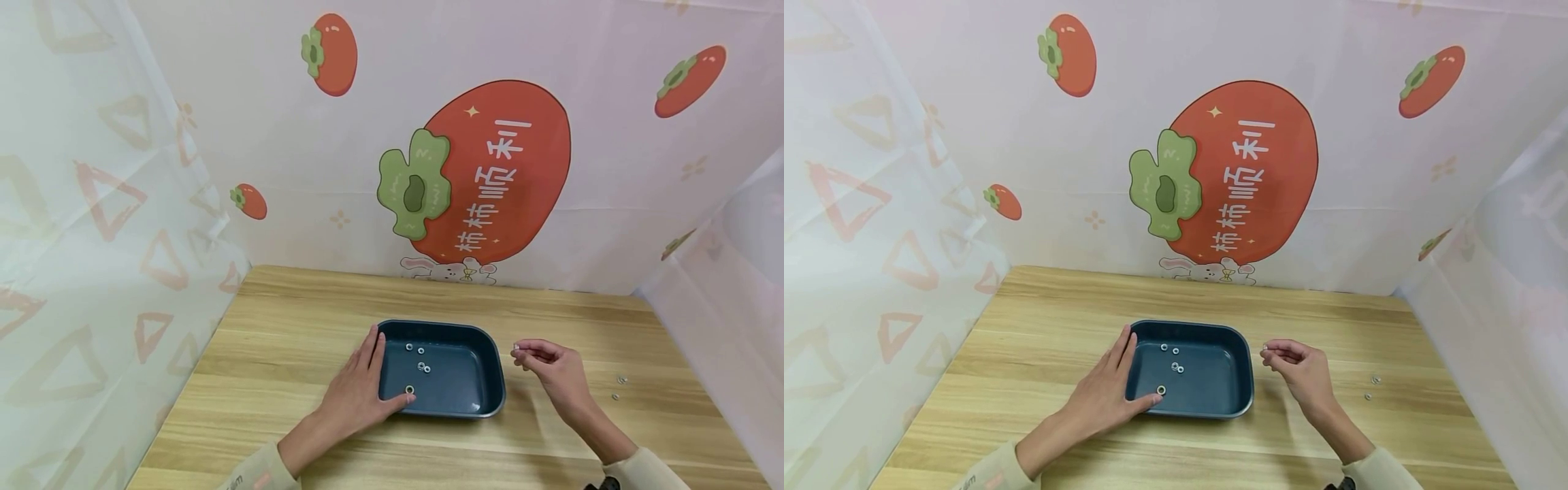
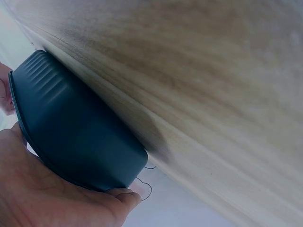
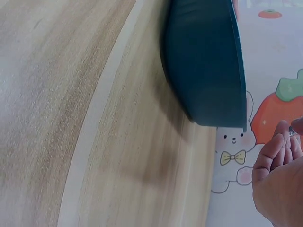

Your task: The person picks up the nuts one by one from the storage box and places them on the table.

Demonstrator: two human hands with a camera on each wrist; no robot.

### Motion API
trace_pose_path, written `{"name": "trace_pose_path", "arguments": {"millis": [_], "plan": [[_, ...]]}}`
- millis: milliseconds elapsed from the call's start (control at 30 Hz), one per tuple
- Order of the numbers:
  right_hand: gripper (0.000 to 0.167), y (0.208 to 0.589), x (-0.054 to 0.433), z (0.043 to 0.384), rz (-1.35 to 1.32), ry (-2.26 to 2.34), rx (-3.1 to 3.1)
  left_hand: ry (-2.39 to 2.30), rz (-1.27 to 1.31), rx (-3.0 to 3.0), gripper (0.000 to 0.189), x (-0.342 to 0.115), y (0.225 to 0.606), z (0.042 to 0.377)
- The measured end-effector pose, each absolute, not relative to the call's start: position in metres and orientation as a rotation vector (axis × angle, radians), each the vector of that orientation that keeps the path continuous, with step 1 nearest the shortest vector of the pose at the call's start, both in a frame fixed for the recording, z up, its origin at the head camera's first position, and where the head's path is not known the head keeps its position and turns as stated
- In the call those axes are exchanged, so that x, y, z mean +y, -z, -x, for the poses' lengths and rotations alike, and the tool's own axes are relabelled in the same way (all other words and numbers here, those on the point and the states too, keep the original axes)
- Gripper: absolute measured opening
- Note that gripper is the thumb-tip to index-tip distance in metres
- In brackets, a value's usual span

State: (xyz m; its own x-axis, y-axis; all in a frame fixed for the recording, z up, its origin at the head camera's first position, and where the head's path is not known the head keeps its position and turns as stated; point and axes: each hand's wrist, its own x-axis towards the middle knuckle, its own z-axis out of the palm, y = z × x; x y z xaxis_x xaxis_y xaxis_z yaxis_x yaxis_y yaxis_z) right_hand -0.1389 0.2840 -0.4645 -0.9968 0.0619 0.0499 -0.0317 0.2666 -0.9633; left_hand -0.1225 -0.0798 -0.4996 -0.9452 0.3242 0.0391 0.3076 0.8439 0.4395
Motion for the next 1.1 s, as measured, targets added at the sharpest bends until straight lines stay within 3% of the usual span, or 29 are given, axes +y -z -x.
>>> {"name": "trace_pose_path", "arguments": {"millis": [567, 1100], "plan": [[0.025, 0.469, 0.314, 0.140, 0.076, -1.811, -2.423, -0.700, -0.505, 2.981, 0.120, -0.080, 0.500, 0.123], [0.011, 0.477, 0.346, 0.142, 0.081, -1.835, -2.382, -0.702, -0.496, 2.971, 0.120, -0.079, 0.498, 0.122]]}}
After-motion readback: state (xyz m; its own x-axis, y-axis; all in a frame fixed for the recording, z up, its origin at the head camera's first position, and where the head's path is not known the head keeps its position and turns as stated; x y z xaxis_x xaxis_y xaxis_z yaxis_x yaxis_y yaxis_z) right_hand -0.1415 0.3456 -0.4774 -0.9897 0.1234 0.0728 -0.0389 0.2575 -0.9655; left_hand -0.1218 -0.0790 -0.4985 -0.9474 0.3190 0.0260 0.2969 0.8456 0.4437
